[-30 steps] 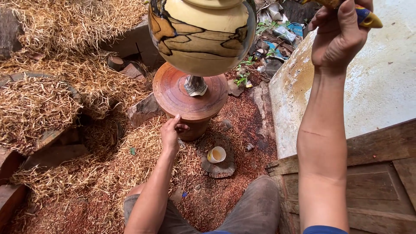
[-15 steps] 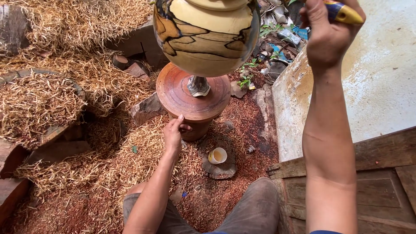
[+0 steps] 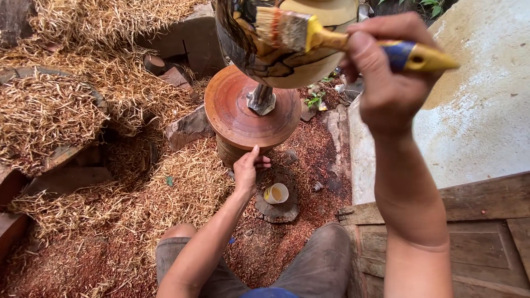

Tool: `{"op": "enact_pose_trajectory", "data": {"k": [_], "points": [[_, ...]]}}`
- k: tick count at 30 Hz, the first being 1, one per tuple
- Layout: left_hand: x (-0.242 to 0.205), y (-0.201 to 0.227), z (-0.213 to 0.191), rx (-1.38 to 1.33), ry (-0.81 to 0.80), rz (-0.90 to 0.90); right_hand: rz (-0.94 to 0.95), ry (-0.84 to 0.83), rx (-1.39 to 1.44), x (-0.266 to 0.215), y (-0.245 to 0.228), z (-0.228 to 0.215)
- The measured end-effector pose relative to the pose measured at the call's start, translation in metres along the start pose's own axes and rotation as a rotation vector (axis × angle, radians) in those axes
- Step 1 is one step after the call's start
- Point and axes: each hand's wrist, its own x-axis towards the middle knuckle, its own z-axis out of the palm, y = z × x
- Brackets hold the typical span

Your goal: Applying a clear varnish or finish to a decorative wooden vase using a brush.

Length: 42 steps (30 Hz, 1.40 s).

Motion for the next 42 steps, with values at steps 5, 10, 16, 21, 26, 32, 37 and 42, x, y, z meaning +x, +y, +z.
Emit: {"op": "enact_pose_trajectory", "data": {"k": [5, 10, 16, 21, 26, 32, 37, 42], "points": [[-0.004, 0.016, -0.008, 0.037, 0.029, 0.023, 0.111, 0.084, 0.158, -0.026, 0.066, -0.114], [-0.001, 0.016, -0.018, 0.026, 0.026, 0.029, 0.196, 0.424, 0.103, -0.054, 0.091, -0.131], [0.003, 0.017, -0.022, 0.035, 0.086, 0.014, -0.494, 0.021, -0.947, -0.109, 0.015, 0.022], [0.024, -0.012, -0.049, -0.039, -0.016, 0.133, -0.544, -0.185, -0.437, -0.119, 0.015, 0.059], [-0.007, 0.036, -0.021, 0.093, 0.093, 0.067, -0.257, 0.245, 0.018, -0.159, 0.101, -0.018], [0.000, 0.046, -0.036, 0.150, 0.065, 0.075, 0.164, 0.546, -0.058, -0.238, 0.087, -0.099], [-0.001, 0.046, -0.043, 0.168, 0.012, 0.041, 0.645, -0.103, -0.463, -0.314, 0.085, -0.090], [0.000, 0.047, -0.038, 0.144, 0.034, 0.085, 0.822, -0.458, -0.445, -0.394, 0.156, -0.049]]}}
